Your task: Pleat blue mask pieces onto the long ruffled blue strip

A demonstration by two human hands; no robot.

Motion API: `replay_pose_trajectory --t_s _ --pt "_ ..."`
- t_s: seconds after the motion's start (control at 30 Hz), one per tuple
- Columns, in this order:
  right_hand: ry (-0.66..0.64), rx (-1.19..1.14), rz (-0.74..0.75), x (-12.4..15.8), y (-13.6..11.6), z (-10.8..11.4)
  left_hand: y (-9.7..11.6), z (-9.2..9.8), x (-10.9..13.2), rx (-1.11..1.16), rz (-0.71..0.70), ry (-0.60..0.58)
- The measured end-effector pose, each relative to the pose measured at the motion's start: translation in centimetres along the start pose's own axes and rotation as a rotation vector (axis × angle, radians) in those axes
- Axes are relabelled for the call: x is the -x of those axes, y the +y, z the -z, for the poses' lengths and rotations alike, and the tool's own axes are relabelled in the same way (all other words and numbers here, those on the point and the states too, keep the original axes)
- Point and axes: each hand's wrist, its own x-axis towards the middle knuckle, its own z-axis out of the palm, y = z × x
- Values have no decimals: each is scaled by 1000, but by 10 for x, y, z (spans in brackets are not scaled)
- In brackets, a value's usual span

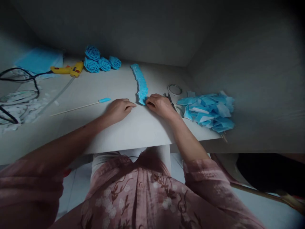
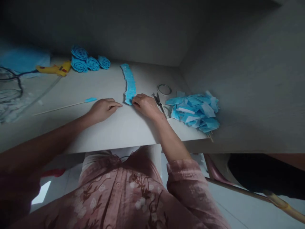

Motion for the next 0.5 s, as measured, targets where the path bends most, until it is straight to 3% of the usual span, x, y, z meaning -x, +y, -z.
replay_pose_trajectory --t_s 0.2,0.37,0.5 --pt "-48 -54 -21 2 5 3 3 -2 -4 -6 29 88" --pt "-61 -82 -39 1 3 4 10 -6 -13 -243 -30 -8" --pt "-24 -140 -93 3 2 7 12 -8 -16 -295 -6 -58"
